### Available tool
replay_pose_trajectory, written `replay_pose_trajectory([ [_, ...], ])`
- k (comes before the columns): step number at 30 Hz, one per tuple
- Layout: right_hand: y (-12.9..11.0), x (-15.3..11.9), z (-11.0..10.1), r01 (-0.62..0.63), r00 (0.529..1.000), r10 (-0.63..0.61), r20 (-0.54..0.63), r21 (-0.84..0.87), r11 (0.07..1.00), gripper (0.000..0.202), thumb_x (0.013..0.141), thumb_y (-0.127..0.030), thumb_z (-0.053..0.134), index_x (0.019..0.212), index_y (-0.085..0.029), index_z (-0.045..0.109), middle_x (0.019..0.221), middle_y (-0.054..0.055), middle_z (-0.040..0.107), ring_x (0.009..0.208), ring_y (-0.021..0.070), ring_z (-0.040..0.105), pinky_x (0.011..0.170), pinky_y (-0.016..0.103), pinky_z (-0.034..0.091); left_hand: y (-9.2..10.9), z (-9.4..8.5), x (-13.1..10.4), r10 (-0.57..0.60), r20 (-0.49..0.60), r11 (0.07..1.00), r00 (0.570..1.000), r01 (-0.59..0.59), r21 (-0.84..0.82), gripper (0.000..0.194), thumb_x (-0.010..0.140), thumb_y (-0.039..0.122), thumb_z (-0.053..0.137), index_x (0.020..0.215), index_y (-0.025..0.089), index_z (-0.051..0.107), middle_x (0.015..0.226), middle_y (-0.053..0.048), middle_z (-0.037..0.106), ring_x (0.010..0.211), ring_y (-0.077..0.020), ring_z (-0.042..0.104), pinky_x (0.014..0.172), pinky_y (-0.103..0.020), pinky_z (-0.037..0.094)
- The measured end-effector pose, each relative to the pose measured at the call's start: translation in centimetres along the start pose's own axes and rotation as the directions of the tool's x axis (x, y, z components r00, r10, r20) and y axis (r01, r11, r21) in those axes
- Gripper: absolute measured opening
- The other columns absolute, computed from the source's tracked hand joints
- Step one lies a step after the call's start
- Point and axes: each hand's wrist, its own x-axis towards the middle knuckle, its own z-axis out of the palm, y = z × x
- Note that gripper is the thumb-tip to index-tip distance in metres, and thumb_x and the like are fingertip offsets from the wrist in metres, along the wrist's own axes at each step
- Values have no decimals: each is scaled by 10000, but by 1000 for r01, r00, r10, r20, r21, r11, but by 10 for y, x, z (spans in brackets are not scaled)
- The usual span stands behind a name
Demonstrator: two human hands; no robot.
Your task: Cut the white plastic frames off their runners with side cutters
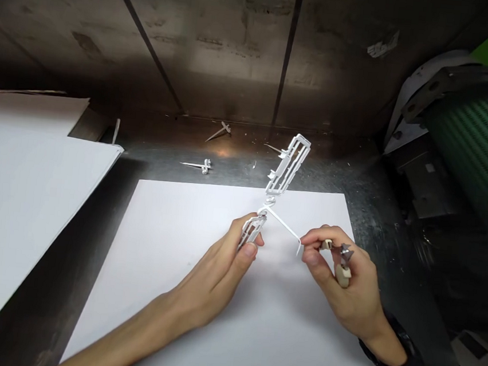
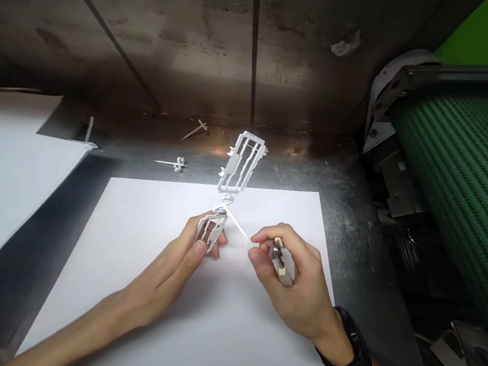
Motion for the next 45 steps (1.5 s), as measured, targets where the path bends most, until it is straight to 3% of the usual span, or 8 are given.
replay_pose_trajectory([
  [5,-2,2,3,129,991,-131,-15,-83,988,174,1077,-163,772,1204,-240,682,970,-14,635,838,160,614,782,283,484,-1,2,2,36,-1,999,999,-36,29,414,1202,528,359,1476,239,473,1244,-89,616,1073,-266,570,971,-386,410],
  [16,2,3,3,126,988,-143,-60,-226,966,141,1081,-143,711,1179,-243,689,965,13,648,846,207,630,770,343,493,-3,2,2,47,2,995,999,-47,83,474,1209,512,378,1606,257,425,1270,-86,609,997,-244,564,928,-365,408],
  [20,4,5,2,167,981,-187,-50,-266,949,147,1092,-130,689,1192,-238,681,947,15,639,848,216,607,783,357,482,-4,1,3,11,-32,1000,999,-11,15,560,1212,561,304,1668,254,410,1263,-93,620,1052,-257,564,954,-382,405],
  [24,3,7,2,190,976,-213,-43,-313,931,131,1105,-110,665,1161,-228,674,933,14,630,839,212,589,784,358,468,-9,0,4,-83,-37,995,996,80,-66,618,1201,634,228,1566,227,516,1168,-73,617,982,-232,548,928,-370,395],
  [27,2,7,2,203,974,-224,-29,-327,923,143,1096,-88,662,1148,-222,662,926,5,625,832,201,581,787,348,463,-10,-2,4,-57,-25,993,998,54,-104,655,1183,686,223,1528,219,526,1059,-56,572,913,-223,527,877,-361,407],
  [31,4,7,1,174,982,-189,-20,-298,938,179,1066,-55,669,1133,-220,665,954,-1,636,863,193,600,805,333,466,-6,-3,4,-53,88,994,995,61,-93,584,1146,698,454,1523,253,479,1033,-32,564,829,-193,531,771,-330,427],
  [35,6,7,1,155,985,-169,-33,-256,954,187,1077,-95,678,1213,-221,703,1015,7,661,888,186,628,808,317,476,-5,-2,5,-133,163,970,978,162,-179,471,1139,679,504,1361,266,450,930,25,557,714,-152,580,699,-303,482],
  [45,8,6,-1,168,982,-184,-46,-235,957,331,993,-16,655,1249,-212,730,1050,4,663,898,171,630,826,302,486,-7,-1,6,-147,191,916,971,206,-344,505,1080,698,633,1234,275,403,879,48,596,654,-160,683,671,-298,492],
])
